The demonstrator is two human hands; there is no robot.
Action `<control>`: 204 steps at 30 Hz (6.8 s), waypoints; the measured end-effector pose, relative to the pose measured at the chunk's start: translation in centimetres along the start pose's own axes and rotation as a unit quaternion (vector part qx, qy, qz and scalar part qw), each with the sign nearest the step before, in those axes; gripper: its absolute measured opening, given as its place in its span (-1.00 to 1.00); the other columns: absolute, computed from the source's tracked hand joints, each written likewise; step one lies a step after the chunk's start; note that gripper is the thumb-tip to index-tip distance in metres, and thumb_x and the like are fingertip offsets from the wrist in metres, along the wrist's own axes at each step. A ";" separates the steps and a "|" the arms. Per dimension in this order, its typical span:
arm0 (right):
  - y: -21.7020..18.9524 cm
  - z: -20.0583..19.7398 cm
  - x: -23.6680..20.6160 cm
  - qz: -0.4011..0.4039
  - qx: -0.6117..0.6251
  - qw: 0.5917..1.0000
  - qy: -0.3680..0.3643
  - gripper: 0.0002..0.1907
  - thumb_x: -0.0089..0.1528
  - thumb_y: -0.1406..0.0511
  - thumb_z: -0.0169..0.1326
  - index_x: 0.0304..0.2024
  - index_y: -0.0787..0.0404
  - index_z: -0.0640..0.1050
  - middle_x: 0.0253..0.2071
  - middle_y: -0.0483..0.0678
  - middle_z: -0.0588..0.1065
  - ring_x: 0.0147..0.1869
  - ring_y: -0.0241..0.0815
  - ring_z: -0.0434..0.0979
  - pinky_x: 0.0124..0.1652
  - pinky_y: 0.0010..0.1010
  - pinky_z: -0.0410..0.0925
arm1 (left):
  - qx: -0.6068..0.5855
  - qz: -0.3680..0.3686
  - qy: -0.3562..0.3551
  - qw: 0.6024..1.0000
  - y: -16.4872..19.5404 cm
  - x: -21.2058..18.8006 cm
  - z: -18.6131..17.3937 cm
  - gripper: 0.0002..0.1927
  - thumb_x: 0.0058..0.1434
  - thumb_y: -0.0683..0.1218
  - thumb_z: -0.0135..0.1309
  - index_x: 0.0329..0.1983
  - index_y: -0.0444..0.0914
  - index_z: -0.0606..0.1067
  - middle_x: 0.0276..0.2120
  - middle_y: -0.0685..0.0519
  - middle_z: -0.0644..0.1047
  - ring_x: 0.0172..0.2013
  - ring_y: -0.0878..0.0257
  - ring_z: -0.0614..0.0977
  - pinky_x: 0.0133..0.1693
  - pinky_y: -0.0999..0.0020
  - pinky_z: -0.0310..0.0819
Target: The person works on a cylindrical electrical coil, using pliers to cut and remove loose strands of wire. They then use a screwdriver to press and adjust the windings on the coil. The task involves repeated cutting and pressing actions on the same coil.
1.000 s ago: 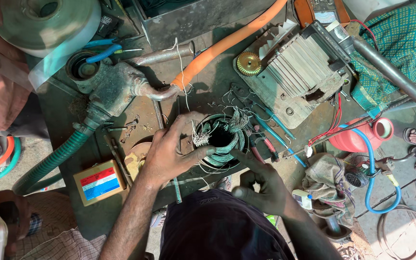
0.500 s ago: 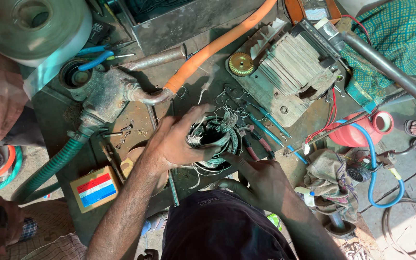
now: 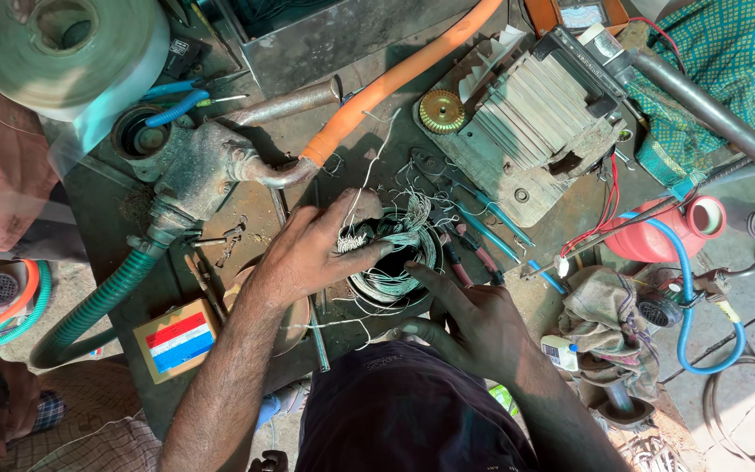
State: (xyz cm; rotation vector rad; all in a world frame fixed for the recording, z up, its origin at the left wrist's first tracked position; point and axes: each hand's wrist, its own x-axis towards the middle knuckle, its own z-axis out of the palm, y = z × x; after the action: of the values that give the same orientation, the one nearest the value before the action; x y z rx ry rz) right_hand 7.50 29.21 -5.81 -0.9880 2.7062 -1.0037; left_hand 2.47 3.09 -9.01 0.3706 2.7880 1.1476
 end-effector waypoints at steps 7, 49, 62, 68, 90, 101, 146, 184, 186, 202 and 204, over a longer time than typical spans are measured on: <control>0.1 0.5 0.1 0.063 0.007 0.998 -0.031 -0.26 0.21 0.04 0.20 0.33 0.24 0.34 -0.53 -0.10 0.59 -0.49 -0.08 0.63 -0.26 -0.24 0.44 | -0.024 0.013 0.002 1.000 -0.6 -0.2 0.5 -0.18 0.11 0.24 0.30 0.35 -0.21 0.35 0.11 -0.09 0.59 -0.10 0.00 0.63 0.05 0.11 0.53; 10.6 0.3 -1.4 0.138 -0.193 0.960 0.146 -0.71 0.30 0.30 0.13 0.07 0.17 0.61 -0.15 0.10 0.60 -0.20 0.08 0.62 -0.15 -0.09 0.47 | 0.009 0.076 -0.054 0.996 5.1 -1.4 -1.0 -0.66 0.23 0.12 0.19 -0.15 -0.23 0.61 0.27 -0.33 0.27 0.35 -0.19 0.26 0.31 -0.10 0.13; 9.8 -4.9 -3.4 0.211 -0.335 0.912 -0.103 -0.58 0.28 0.09 0.01 0.08 0.19 0.42 0.09 0.11 0.50 -0.28 0.08 0.67 -0.36 -0.11 0.51 | 0.021 0.064 -0.047 0.997 3.9 -0.8 -0.2 -0.64 0.20 0.12 0.18 -0.11 -0.21 0.66 0.26 -0.25 0.39 0.33 -0.10 0.23 0.30 0.03 0.05; 8.8 -10.7 -9.3 0.230 -0.371 0.893 -0.111 -0.64 0.25 0.16 0.02 0.07 0.10 0.47 -0.01 0.05 0.58 -0.21 0.12 0.67 -0.27 -0.08 0.48 | 0.002 0.013 -0.127 0.992 4.1 0.2 -0.3 -0.56 0.24 0.17 0.15 0.05 -0.18 0.57 0.14 -0.18 0.46 0.31 0.02 0.33 0.30 0.08 0.13; -6.7 -15.2 -4.1 -0.039 -0.470 0.874 -0.118 -0.38 0.10 0.28 0.16 0.26 0.13 0.57 -0.49 -0.16 0.47 -0.55 -0.26 0.50 -0.56 -0.36 0.31 | 0.015 0.075 -0.166 0.983 2.3 0.2 -1.3 -0.69 0.23 0.04 0.15 -0.01 -0.15 0.57 0.23 -0.18 0.45 0.50 -0.11 -0.03 0.42 -0.07 -0.26; -10.4 -14.1 1.9 0.006 -0.550 0.796 -0.253 -0.29 0.08 0.25 0.09 0.34 0.00 0.44 -0.30 -0.23 0.51 -0.42 -0.25 0.61 -0.56 -0.36 0.40 | 0.029 0.088 -0.102 0.990 2.9 -0.7 -1.8 -0.75 0.09 -0.11 0.25 -0.14 -0.17 0.60 0.03 -0.06 0.29 0.05 0.03 0.38 0.09 0.12 0.35; -3.4 0.8 -9.3 0.524 0.332 0.766 -0.170 -0.32 0.02 -0.02 0.47 0.06 0.09 0.52 -0.08 -0.16 0.52 0.03 -0.24 0.47 0.02 -0.35 0.36 | -0.042 0.116 -0.024 0.992 4.4 -0.7 -1.7 -0.80 0.09 -0.12 0.29 -0.26 -0.32 0.64 -0.02 -0.12 0.41 0.09 -0.06 0.40 0.12 0.02 0.34; 0.1 -0.7 -8.5 0.265 0.259 0.891 -0.264 -0.83 0.27 0.28 0.20 -0.15 0.24 0.58 -0.21 0.02 0.63 -0.08 -0.26 0.60 -0.16 -0.31 0.44 | -0.064 0.149 0.000 0.987 2.9 -0.7 -0.3 -0.70 0.00 -0.03 0.37 -0.32 -0.33 0.62 -0.08 -0.12 0.48 0.05 -0.03 0.47 0.02 0.09 0.34; -0.1 -1.3 -8.7 0.228 0.399 0.871 -0.177 -0.77 0.34 0.32 0.04 0.05 0.17 0.48 -0.03 -0.09 0.62 0.14 -0.33 0.59 -0.01 -0.37 0.45 | -0.017 0.166 0.052 0.985 3.5 -0.9 -0.8 -0.65 -0.03 -0.01 0.40 -0.25 -0.31 0.64 -0.06 -0.17 0.45 0.03 -0.12 0.43 0.03 0.03 0.32; -2.3 -0.1 -8.1 0.368 0.214 0.883 -0.199 -0.58 0.34 -0.01 -0.08 -0.23 0.22 0.48 -0.40 0.03 0.53 -0.29 -0.01 0.56 -0.21 -0.15 0.39 | -0.066 0.144 0.025 0.987 5.0 -0.3 -1.0 -0.76 -0.03 -0.01 0.41 -0.36 -0.21 0.66 -0.13 0.03 0.44 0.05 0.06 0.43 0.10 0.08 0.32; -1.9 0.7 -8.1 0.354 0.161 0.901 -0.193 -0.57 0.34 0.02 -0.07 -0.32 0.25 0.46 -0.47 0.08 0.47 -0.37 0.08 0.50 -0.29 -0.08 0.35 | -0.061 0.131 0.007 0.989 5.0 -0.2 -0.9 -0.76 -0.05 -0.01 0.40 -0.37 -0.20 0.66 -0.13 0.03 0.43 0.04 0.06 0.43 0.08 0.08 0.32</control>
State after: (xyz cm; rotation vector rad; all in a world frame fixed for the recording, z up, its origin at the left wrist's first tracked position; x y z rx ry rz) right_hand 15.08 32.62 -6.22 -0.0863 2.1737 -0.9196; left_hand 3.44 5.82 -4.85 0.7374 2.7230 1.3689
